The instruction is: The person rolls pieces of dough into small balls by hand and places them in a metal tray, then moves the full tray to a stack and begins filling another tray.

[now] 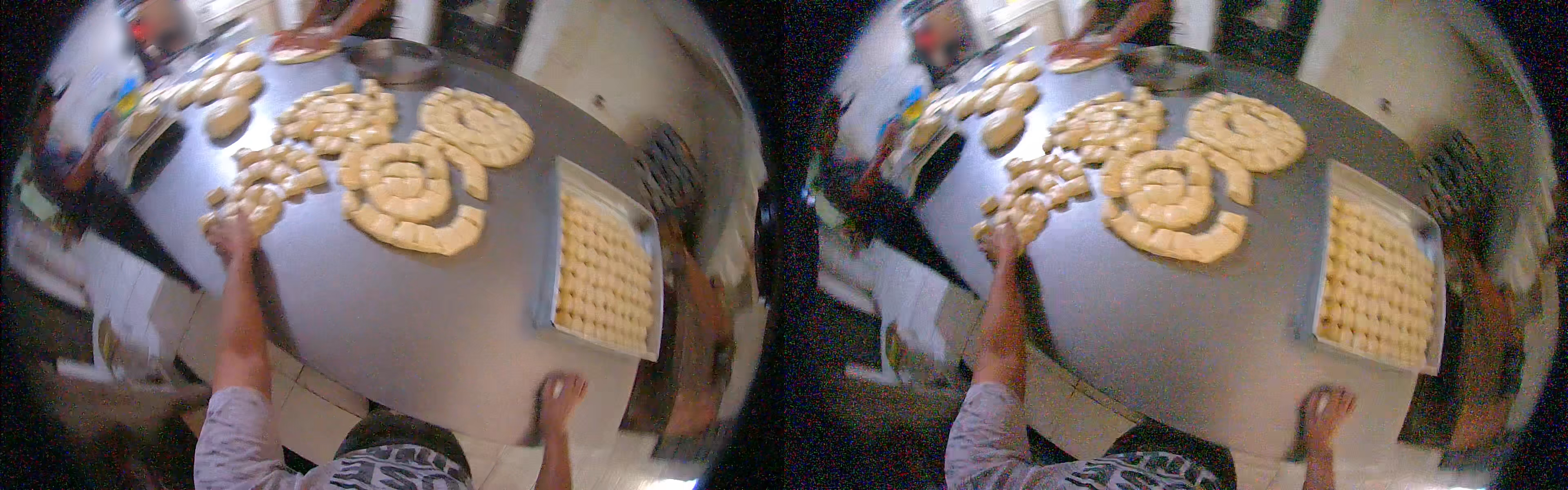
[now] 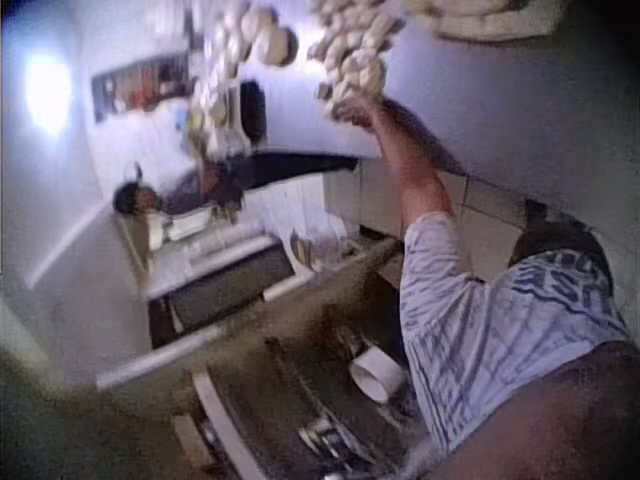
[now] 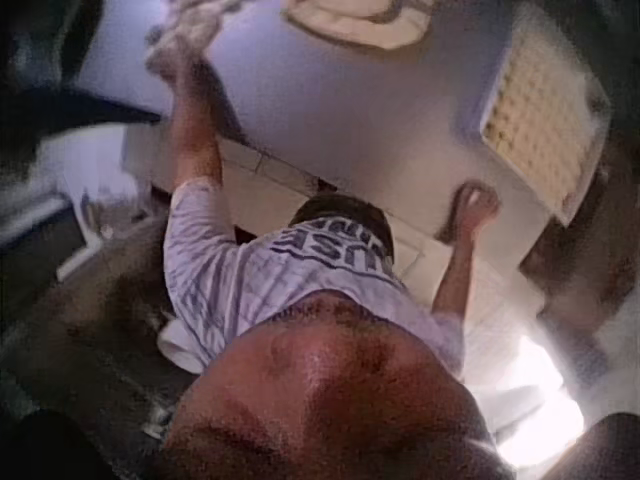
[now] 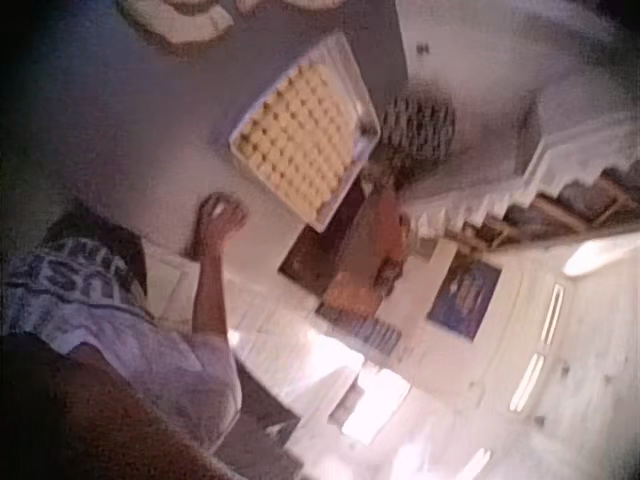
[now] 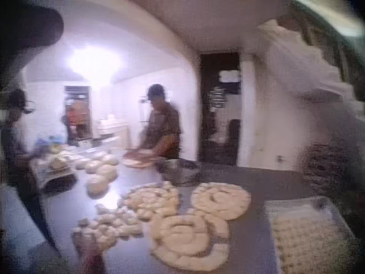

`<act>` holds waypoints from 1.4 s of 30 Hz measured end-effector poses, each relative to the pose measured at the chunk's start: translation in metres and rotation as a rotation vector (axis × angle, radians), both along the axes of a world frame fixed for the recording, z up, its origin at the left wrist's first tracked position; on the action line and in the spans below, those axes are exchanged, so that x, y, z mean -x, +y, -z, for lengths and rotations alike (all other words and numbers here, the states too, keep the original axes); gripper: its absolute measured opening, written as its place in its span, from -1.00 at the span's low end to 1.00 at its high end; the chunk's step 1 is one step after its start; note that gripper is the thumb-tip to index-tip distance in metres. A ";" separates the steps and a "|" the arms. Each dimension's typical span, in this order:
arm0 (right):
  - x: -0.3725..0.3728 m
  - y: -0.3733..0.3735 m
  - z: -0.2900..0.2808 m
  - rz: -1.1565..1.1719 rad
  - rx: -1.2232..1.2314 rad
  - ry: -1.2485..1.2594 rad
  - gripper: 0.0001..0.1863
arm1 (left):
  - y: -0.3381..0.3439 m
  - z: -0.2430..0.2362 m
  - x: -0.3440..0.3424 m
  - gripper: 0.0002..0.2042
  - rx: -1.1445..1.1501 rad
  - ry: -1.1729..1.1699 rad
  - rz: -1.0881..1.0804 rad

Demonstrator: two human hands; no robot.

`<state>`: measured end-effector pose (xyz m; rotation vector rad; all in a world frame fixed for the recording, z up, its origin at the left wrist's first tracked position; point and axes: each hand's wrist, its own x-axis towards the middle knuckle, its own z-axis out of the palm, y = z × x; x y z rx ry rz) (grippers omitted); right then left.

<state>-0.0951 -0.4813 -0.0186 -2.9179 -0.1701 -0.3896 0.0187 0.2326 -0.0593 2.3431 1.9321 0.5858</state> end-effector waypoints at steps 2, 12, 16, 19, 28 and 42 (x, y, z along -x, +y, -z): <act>-0.061 0.049 -0.017 0.138 -0.365 -0.071 -0.73 | 0.111 0.021 0.051 -0.30 -0.196 0.270 0.250; -0.056 -0.012 -0.023 0.429 -0.192 -0.229 -0.73 | -0.085 -0.045 0.083 -0.49 0.307 -0.219 0.743; -0.044 0.015 -0.011 0.181 -0.277 -0.189 -0.75 | -0.190 -0.060 0.119 -0.61 0.990 -0.648 0.933; -0.024 -0.012 -0.015 0.118 -0.184 -0.239 -0.77 | -0.283 -0.139 0.114 -0.60 1.418 -0.818 1.039; -0.022 -0.089 -0.085 -0.064 -0.552 0.225 -0.68 | -0.357 -0.101 0.078 -0.55 1.443 -0.844 0.970; -0.389 -0.201 -0.077 0.306 -0.409 -0.173 -0.69 | -0.502 -0.150 0.085 -0.64 1.027 -0.787 1.044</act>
